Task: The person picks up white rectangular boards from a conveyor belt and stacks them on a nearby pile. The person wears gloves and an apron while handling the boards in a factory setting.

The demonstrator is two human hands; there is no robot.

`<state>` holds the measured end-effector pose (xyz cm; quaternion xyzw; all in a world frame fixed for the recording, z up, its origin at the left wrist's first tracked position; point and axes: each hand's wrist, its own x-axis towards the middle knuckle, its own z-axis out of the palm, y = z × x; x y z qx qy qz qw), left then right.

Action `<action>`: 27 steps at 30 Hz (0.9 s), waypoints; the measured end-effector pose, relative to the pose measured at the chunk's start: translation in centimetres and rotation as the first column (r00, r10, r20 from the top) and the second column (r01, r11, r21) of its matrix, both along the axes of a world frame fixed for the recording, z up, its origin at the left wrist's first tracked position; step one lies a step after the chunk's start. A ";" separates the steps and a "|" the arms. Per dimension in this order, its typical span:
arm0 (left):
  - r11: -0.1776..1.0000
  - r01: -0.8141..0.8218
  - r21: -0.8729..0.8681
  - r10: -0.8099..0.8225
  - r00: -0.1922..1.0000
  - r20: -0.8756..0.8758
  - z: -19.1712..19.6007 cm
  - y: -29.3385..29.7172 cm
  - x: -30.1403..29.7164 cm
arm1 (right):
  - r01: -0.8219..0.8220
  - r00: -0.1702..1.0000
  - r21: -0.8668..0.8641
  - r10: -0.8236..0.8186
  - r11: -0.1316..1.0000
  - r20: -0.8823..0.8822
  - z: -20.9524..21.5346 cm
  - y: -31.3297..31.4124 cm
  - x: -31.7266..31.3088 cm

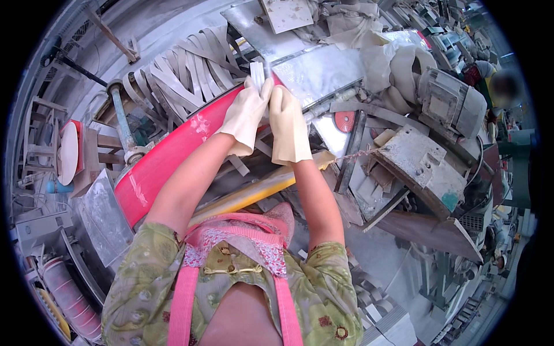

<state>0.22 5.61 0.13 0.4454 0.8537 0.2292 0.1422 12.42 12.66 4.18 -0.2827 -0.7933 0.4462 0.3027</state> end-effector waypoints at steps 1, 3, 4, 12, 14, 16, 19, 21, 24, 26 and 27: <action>0.996 0.076 -0.054 -0.083 0.987 -0.135 -0.2 0.1 0.1 | -0.056 0.998 -0.004 0.056 0.998 -0.004 -0.1 -0.1 0.1; 0.991 -0.108 -0.074 0.120 0.975 0.186 3.5 0.5 1.4 | -0.052 0.998 0.014 0.051 0.999 0.044 0.0 1.6 0.8; 0.954 -0.251 -0.161 0.293 0.891 0.347 7.4 1.3 3.0 | 0.078 0.992 0.278 -0.102 0.957 0.071 -2.0 3.8 0.9; 0.930 -0.342 -0.134 0.366 0.893 0.262 4.0 1.5 2.7 | -0.253 0.815 0.820 -0.343 0.513 0.467 -5.8 8.5 1.6; 0.937 -0.328 -0.117 0.348 0.903 0.253 4.3 1.4 2.5 | -0.266 0.796 0.633 -0.205 0.727 0.570 -4.6 8.9 0.9; 0.934 -0.333 -0.132 0.356 0.904 0.237 5.0 1.1 2.4 | -0.211 0.840 0.495 -0.103 0.843 0.533 -2.0 8.6 0.7; 0.963 -0.269 -0.024 0.269 0.952 0.147 4.0 2.1 2.0 | 0.082 0.977 0.309 -0.139 0.948 0.165 -2.0 8.6 1.3; 0.955 -0.289 0.066 0.281 0.953 0.111 3.6 2.4 1.5 | 0.111 0.994 -0.195 -0.111 0.974 0.012 0.0 4.2 1.0; 0.924 -0.365 0.115 0.325 0.907 0.268 5.2 3.0 1.4 | 0.061 0.997 -0.054 -0.064 0.997 -0.038 -0.6 1.4 1.0; 0.908 -0.385 0.163 0.365 0.920 0.142 3.6 3.5 1.6 | -0.014 1.000 -0.136 0.015 0.991 0.007 -0.5 2.1 1.2; 0.898 -0.398 0.186 0.390 0.918 0.079 3.2 3.6 1.7 | 0.008 0.992 -0.153 0.011 0.988 0.125 0.4 3.4 1.4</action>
